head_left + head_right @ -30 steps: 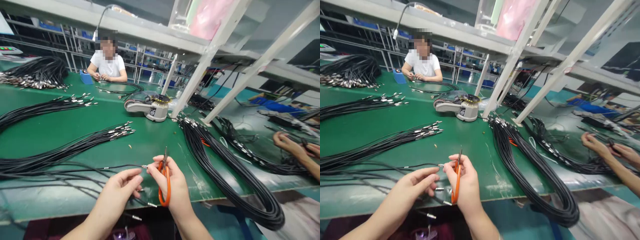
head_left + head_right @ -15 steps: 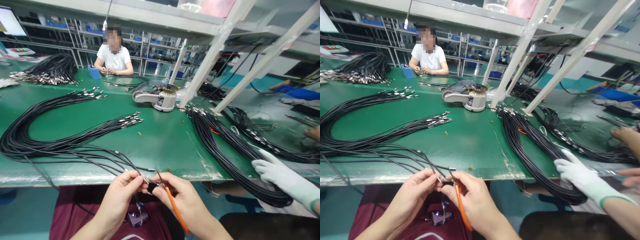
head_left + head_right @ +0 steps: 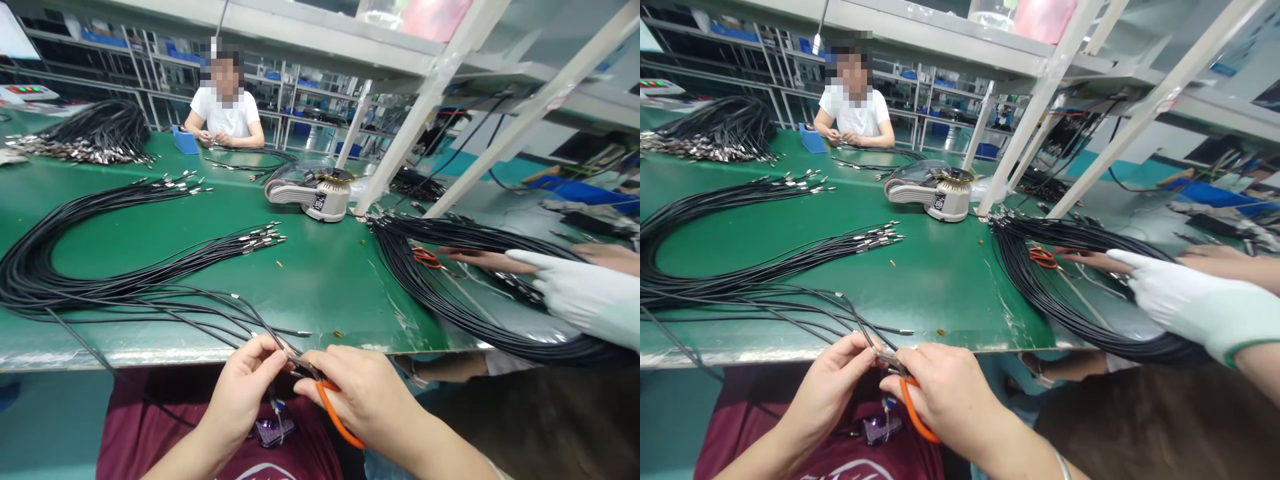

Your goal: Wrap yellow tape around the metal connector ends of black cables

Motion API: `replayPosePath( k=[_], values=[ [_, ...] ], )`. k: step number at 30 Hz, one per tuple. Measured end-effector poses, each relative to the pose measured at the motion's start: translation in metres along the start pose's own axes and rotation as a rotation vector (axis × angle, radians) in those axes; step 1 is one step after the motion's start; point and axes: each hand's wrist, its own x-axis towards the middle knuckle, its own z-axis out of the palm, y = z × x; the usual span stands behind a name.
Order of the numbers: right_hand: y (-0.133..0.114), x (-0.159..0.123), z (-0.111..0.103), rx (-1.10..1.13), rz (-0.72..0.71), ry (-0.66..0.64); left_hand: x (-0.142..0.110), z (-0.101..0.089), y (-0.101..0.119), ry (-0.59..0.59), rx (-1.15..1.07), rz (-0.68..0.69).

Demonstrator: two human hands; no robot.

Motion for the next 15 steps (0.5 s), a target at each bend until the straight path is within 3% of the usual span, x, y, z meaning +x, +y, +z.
replayPosePath(
  k=[7,15],
  values=[
    [-0.001,-0.001,0.003,-0.058,-0.001,0.006,-0.002,0.006,-0.001,0.044,-0.043,0.000],
    [-0.006,-0.003,0.011,-0.080,0.015,0.111,-0.006,0.023,-0.009,0.198,-0.171,-0.036]
  ],
)
